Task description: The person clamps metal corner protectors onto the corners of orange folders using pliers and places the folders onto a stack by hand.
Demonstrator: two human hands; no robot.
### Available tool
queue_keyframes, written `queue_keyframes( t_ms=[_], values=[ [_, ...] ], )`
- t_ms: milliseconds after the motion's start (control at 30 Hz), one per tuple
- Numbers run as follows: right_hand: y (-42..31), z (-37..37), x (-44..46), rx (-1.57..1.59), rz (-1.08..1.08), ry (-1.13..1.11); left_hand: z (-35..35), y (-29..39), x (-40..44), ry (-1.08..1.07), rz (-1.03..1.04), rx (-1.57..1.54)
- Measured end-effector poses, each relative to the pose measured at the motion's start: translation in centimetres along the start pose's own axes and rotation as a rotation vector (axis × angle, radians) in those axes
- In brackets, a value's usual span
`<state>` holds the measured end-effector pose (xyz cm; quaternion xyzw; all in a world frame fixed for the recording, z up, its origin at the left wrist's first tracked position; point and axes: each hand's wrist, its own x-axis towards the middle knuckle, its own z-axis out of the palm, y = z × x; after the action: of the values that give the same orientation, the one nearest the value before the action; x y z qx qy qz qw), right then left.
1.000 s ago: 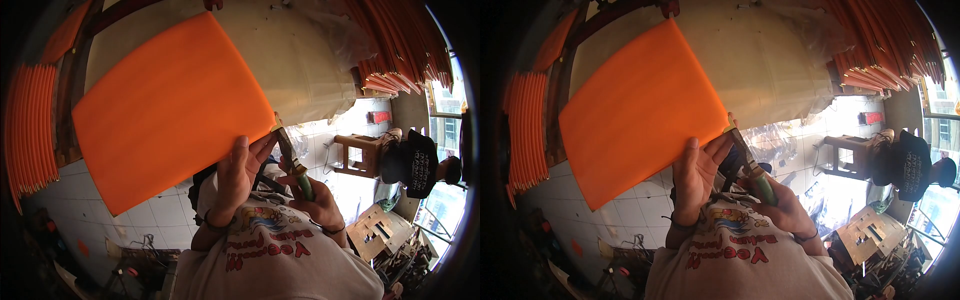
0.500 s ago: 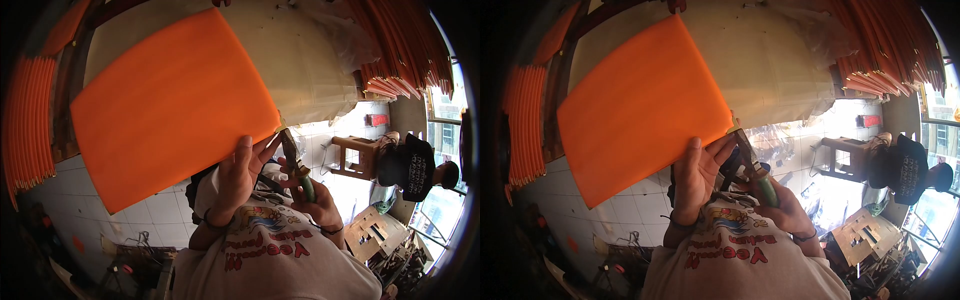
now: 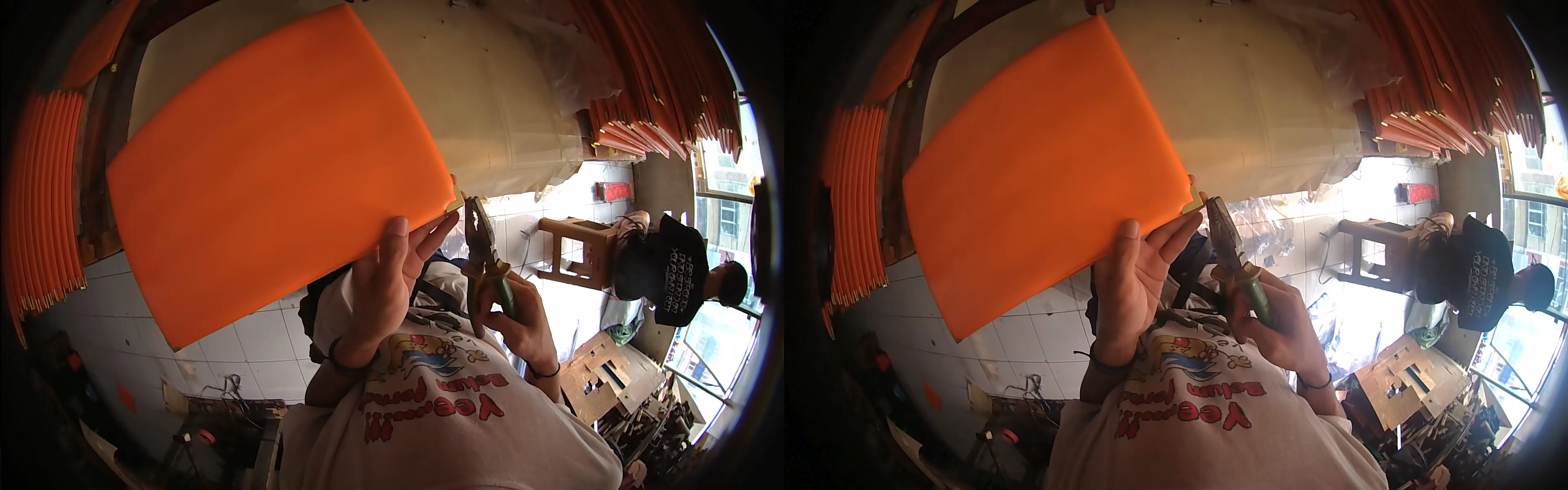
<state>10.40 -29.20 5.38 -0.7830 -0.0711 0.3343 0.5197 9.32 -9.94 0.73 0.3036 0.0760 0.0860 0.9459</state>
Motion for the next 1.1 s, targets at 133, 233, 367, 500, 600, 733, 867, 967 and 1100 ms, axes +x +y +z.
queue_keyframes(
  t_ms=[133,233,367,500,600,733,867,967,1100],
  values=[
    [0.4,0.5,-0.1,0.013,0.032,0.057,-0.1,0.0,0.0,0.010,-0.015,-0.009],
    [0.8,0.5,-0.3,0.146,0.061,0.093,-0.2,0.0,-0.1,-0.004,-0.003,-0.040],
    [2.0,0.1,-0.4,0.176,0.056,0.094,0.0,-0.1,0.0,-0.025,0.041,-0.045],
    [1.5,0.0,-0.3,0.181,0.065,0.056,-0.1,0.1,0.0,-0.030,0.031,-0.038],
    [0.9,0.1,-0.4,0.193,0.081,0.042,-0.1,0.1,0.0,-0.022,0.014,-0.037],
    [0.4,0.0,-0.4,0.156,0.079,0.012,-0.1,-0.1,-0.1,-0.016,0.035,-0.041],
    [0.9,0.1,-0.1,0.139,-0.029,-0.042,-0.2,-0.1,0.1,-0.025,0.028,0.036],
    [0.7,0.1,0.5,0.040,-0.135,-0.062,-0.2,-0.3,0.0,0.005,0.033,0.042],
    [2.1,0.4,1.0,-0.002,-0.236,-0.012,0.0,-0.1,0.2,-0.024,0.041,0.065]
  ],
)
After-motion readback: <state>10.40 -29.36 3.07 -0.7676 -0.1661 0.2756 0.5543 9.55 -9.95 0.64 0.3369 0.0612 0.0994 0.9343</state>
